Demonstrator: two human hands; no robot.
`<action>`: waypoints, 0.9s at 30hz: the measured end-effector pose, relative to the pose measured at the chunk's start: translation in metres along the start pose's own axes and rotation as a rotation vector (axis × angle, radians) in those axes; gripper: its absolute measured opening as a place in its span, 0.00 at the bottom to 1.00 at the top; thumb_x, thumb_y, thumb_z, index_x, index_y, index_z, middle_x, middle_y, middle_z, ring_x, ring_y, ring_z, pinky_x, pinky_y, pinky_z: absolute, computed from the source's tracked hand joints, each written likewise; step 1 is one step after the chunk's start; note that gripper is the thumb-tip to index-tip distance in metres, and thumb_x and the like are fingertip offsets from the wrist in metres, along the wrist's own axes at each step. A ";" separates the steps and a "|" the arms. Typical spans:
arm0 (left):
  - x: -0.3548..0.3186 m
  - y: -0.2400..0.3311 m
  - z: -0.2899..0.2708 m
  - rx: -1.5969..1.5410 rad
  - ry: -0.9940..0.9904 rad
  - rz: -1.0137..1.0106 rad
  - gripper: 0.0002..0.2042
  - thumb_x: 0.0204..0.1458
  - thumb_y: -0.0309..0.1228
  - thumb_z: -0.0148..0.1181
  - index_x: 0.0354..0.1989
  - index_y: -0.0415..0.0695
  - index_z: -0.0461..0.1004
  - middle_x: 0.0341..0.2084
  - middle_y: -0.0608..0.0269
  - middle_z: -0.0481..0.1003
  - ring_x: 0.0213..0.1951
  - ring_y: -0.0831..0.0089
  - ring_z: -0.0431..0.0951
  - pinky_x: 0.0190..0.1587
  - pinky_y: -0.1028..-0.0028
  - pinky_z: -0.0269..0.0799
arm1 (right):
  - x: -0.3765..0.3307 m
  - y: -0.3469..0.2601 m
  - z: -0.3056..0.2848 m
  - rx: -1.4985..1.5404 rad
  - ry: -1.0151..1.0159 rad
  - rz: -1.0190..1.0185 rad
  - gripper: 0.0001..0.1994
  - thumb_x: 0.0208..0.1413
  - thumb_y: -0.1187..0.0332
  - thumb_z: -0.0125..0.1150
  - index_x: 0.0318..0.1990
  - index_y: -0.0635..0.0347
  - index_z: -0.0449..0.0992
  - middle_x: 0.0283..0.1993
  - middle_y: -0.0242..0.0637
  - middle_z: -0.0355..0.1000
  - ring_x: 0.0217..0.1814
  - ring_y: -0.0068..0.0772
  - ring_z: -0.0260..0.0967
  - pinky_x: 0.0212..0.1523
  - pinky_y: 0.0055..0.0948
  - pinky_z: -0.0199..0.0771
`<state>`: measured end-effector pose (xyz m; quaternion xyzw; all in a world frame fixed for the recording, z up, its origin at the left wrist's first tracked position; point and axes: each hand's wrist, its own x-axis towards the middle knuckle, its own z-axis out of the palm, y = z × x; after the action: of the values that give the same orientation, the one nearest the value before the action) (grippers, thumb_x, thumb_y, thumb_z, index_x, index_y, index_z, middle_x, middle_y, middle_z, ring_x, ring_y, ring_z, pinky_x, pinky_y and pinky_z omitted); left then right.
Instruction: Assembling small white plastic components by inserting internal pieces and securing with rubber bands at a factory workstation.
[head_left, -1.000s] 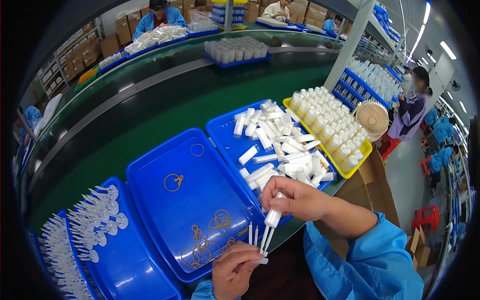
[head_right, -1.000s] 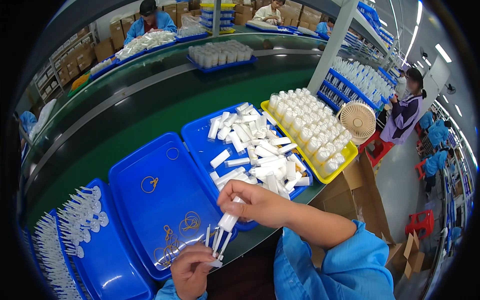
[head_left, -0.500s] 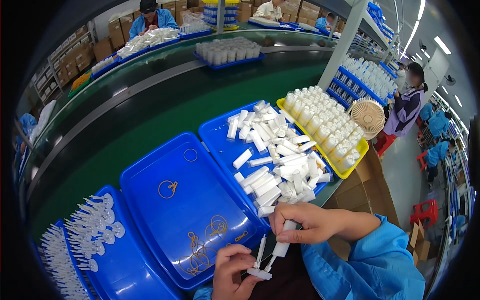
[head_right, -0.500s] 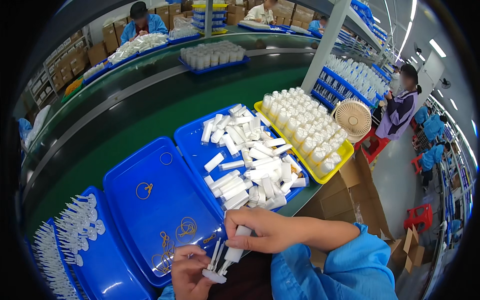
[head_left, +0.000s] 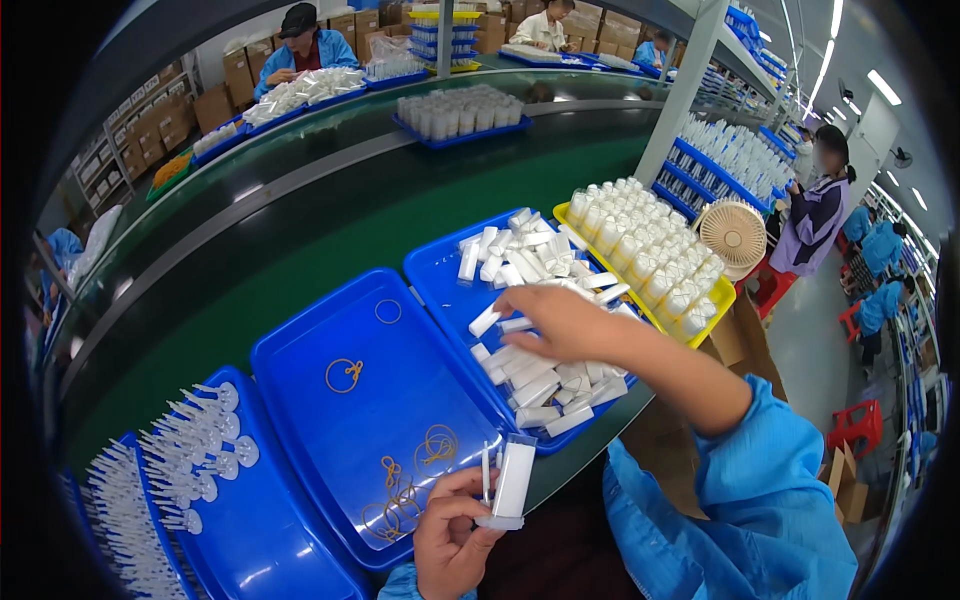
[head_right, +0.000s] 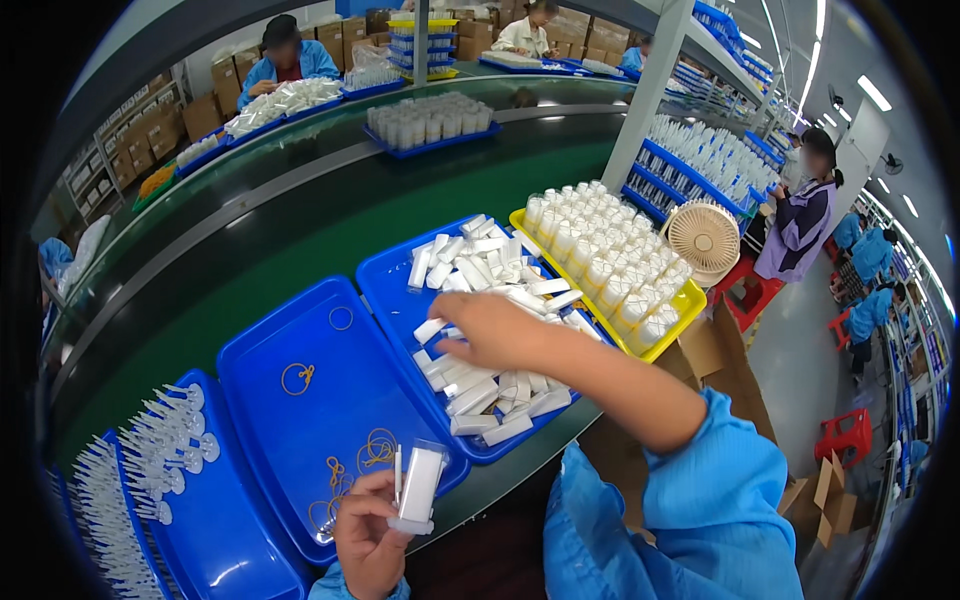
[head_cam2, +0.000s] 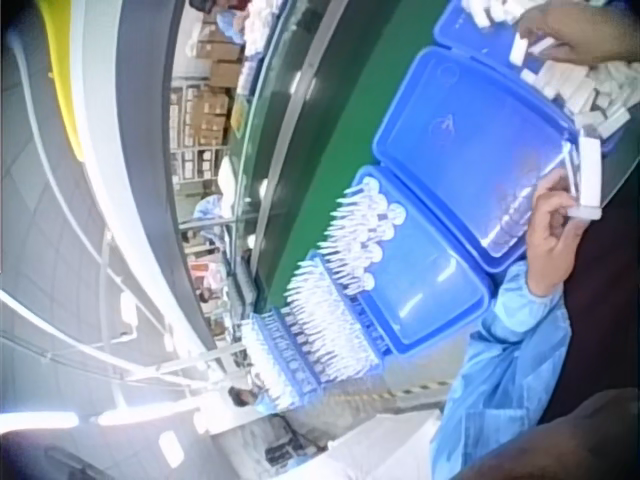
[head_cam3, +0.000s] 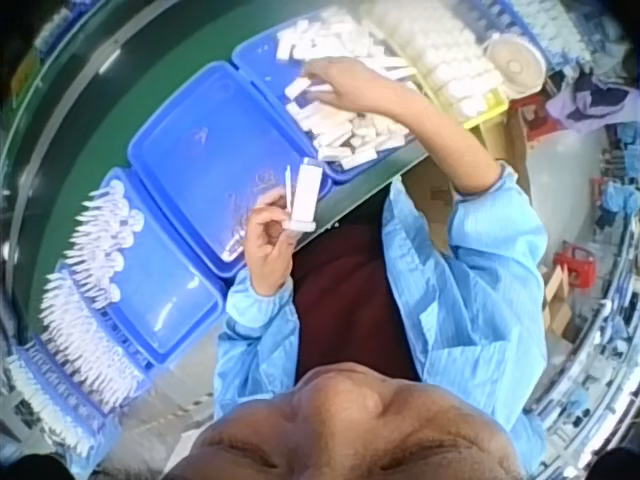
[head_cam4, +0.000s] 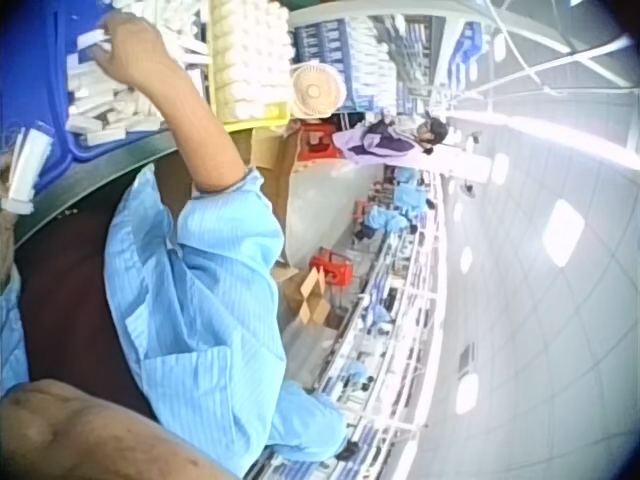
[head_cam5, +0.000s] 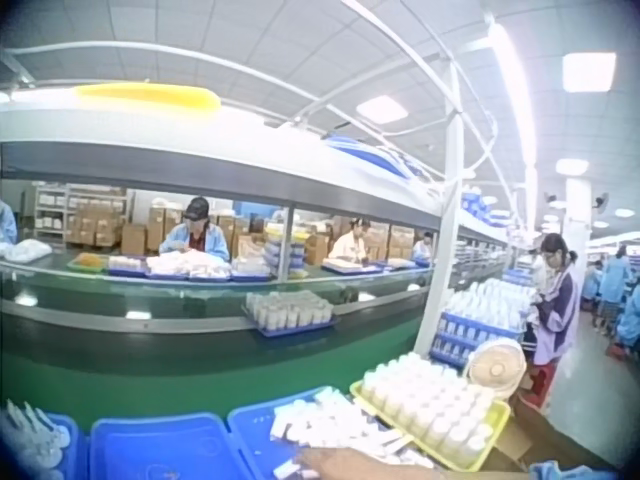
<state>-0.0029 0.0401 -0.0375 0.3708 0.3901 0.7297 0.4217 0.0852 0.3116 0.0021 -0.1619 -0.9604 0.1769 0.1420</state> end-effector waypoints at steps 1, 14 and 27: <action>-0.002 -0.001 0.002 -0.048 0.013 -0.016 0.09 0.50 0.22 0.56 0.37 0.40 0.64 0.46 0.53 0.64 0.42 0.66 0.73 0.43 0.70 0.70 | 0.008 0.014 -0.001 -0.219 -0.111 0.045 0.15 0.45 0.67 0.60 0.41 0.61 0.70 0.37 0.44 0.72 0.42 0.46 0.71 0.40 0.38 0.71; -0.009 0.010 0.001 0.260 0.033 0.035 0.09 0.43 0.17 0.62 0.34 0.34 0.73 0.30 0.55 0.74 0.33 0.69 0.75 0.35 0.75 0.71 | 0.017 -0.020 -0.032 0.344 -0.161 0.314 0.23 0.40 0.66 0.66 0.45 0.55 0.64 0.27 0.39 0.69 0.26 0.32 0.67 0.29 0.29 0.66; 0.010 0.011 0.013 0.526 -0.018 0.249 0.05 0.43 0.18 0.59 0.29 0.38 0.76 0.28 0.55 0.75 0.31 0.63 0.76 0.35 0.73 0.71 | -0.030 -0.082 0.004 1.359 -0.128 0.544 0.13 0.56 0.63 0.56 0.45 0.58 0.68 0.23 0.25 0.65 0.22 0.10 0.58 0.20 0.12 0.57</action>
<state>0.0012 0.0491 -0.0200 0.5188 0.5136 0.6464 0.2219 0.0896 0.2271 0.0242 -0.2602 -0.5708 0.7715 0.1058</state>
